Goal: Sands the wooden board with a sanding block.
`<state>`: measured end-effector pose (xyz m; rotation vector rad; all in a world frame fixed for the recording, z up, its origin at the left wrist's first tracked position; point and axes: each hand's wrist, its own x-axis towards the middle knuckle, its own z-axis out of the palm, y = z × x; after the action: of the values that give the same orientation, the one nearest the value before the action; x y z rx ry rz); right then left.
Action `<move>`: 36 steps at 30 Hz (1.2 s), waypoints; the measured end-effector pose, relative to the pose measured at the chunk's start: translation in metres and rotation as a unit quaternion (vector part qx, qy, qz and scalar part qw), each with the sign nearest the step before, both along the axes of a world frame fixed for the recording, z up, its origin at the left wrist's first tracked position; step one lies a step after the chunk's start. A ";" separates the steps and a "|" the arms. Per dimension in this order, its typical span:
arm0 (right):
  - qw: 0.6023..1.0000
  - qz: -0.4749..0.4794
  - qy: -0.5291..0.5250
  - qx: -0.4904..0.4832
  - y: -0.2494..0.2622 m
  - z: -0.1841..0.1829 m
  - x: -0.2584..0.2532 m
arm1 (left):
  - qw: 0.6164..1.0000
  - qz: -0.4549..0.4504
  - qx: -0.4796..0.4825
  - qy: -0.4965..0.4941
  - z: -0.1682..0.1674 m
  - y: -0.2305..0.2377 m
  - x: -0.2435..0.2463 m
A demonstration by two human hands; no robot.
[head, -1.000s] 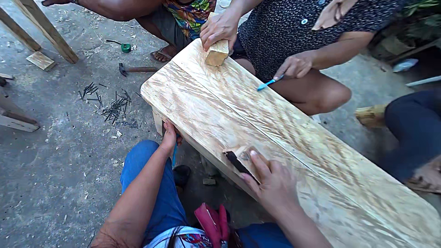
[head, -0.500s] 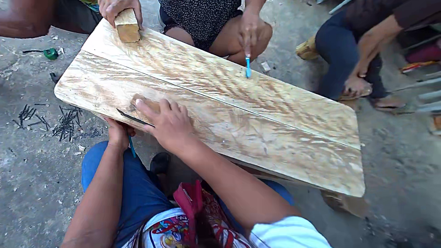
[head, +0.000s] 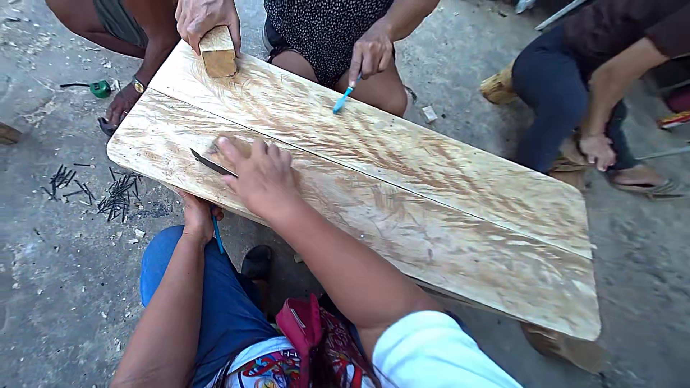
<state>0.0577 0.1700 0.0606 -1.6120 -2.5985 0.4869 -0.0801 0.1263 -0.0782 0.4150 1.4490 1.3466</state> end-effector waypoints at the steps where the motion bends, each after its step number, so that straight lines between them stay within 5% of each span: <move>1: 1.000 0.017 0.002 -0.007 0.014 0.003 -0.019 | 1.000 0.001 0.000 0.004 0.000 -0.001 0.000; 5: 0.999 0.047 -0.010 -0.019 0.030 0.011 -0.026 | 1.000 0.007 -0.006 0.007 0.002 -0.003 0.001; 14: 0.992 -0.091 -0.028 0.078 -0.020 -0.020 0.172 | 1.000 0.010 -0.001 -0.029 -0.004 -0.002 -0.002; 17: 0.994 -0.094 -0.025 0.058 -0.004 -0.015 0.141 | 1.000 0.004 0.004 -0.030 -0.005 -0.001 0.001; 24: 1.000 -0.005 0.020 0.016 0.064 0.003 -0.038 | 1.000 0.025 -0.009 -0.016 -0.003 0.002 0.000; 27: 1.000 0.011 0.019 -0.005 0.071 0.006 -0.047 | 1.000 0.016 -0.004 0.004 -0.004 0.002 0.000; 36: 0.994 -0.070 -0.005 0.083 -0.006 -0.018 0.177 | 0.999 0.025 -0.020 0.009 0.000 0.002 0.002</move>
<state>0.2350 0.1636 0.0428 -1.7289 -2.4360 0.2483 -0.0781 0.1280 -0.0779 0.3669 1.5084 1.3543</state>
